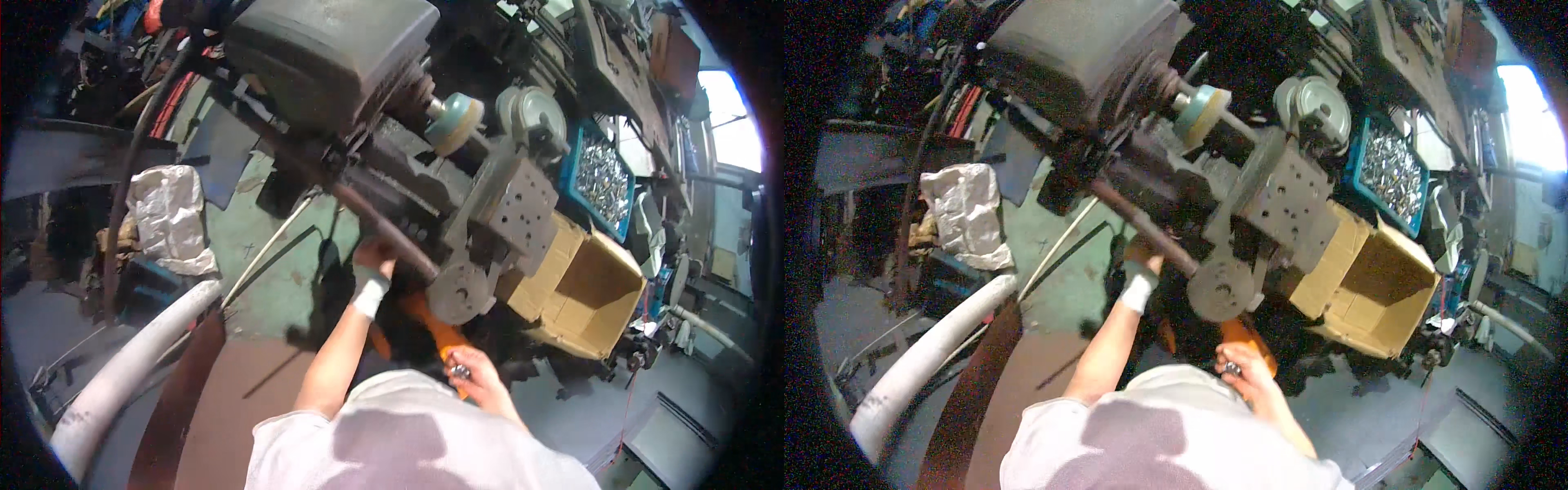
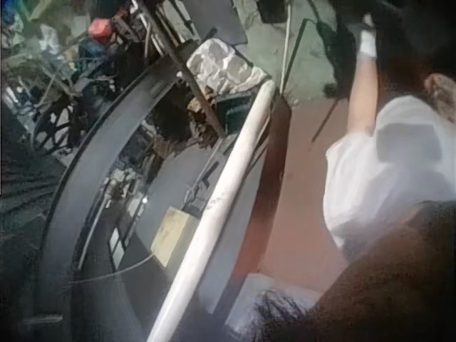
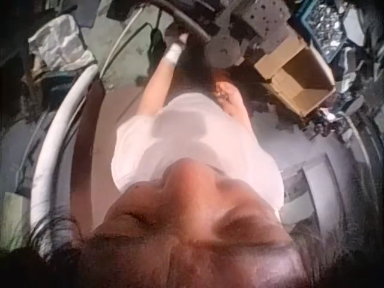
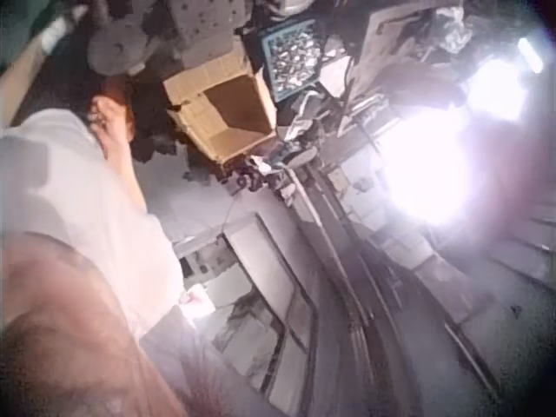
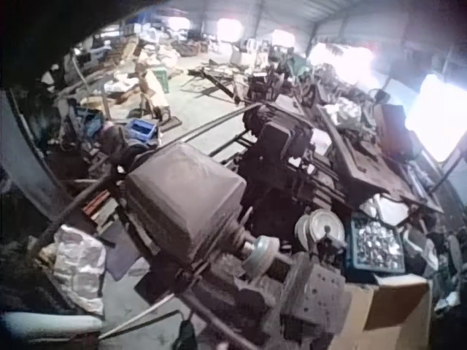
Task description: The person repeatedly picks small metal parts from a cardboard box and grinds them against a rotating bench grinder wheel. After grinding, the parts are placed into a blue plastic bin. The process is repeated for multiple parts throughout the clip.
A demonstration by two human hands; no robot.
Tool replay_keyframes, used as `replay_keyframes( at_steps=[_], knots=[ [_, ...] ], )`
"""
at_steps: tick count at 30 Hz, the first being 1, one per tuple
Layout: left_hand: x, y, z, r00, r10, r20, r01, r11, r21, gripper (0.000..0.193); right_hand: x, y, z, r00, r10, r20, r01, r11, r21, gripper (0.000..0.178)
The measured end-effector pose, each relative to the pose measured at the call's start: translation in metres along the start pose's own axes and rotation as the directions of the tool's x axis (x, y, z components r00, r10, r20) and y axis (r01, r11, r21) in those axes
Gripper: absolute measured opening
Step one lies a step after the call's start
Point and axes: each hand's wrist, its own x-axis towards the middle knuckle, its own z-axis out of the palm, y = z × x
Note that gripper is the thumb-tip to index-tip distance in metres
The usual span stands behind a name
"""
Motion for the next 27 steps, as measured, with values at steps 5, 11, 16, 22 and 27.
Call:
replay_keyframes(
  at_steps=[5, 11, 16, 22, 27],
  knots=[
    [-0.074, 0.169, -0.07, 0.858, -0.474, 0.199, 0.508, 0.842, -0.184, 0.018, -0.021, -0.023, 0.043, 0.928, -0.14, 0.344, 0.241, 0.932, -0.269, 0.016],
    [-0.104, 0.249, -0.092, 0.793, -0.431, 0.43, 0.538, 0.826, -0.165, 0.014, -0.062, -0.044, 0.111, 0.689, -0.482, 0.542, 0.676, 0.697, -0.239, 0.026],
    [-0.108, 0.273, -0.095, 0.726, -0.388, 0.567, 0.559, 0.814, -0.159, 0.017, -0.078, -0.048, 0.128, 0.514, -0.537, 0.668, 0.822, 0.53, -0.207, 0.024],
    [-0.095, 0.268, -0.106, 0.629, -0.392, 0.671, 0.651, 0.738, -0.179, 0.021, -0.085, -0.046, 0.138, 0.361, -0.646, 0.672, 0.929, 0.309, -0.202, 0.019],
    [-0.084, 0.271, -0.108, 0.611, -0.402, 0.682, 0.684, 0.702, -0.198, 0.024, -0.09, -0.045, 0.15, 0.347, -0.721, 0.599, 0.937, 0.237, -0.257, 0.016]
  ],
)
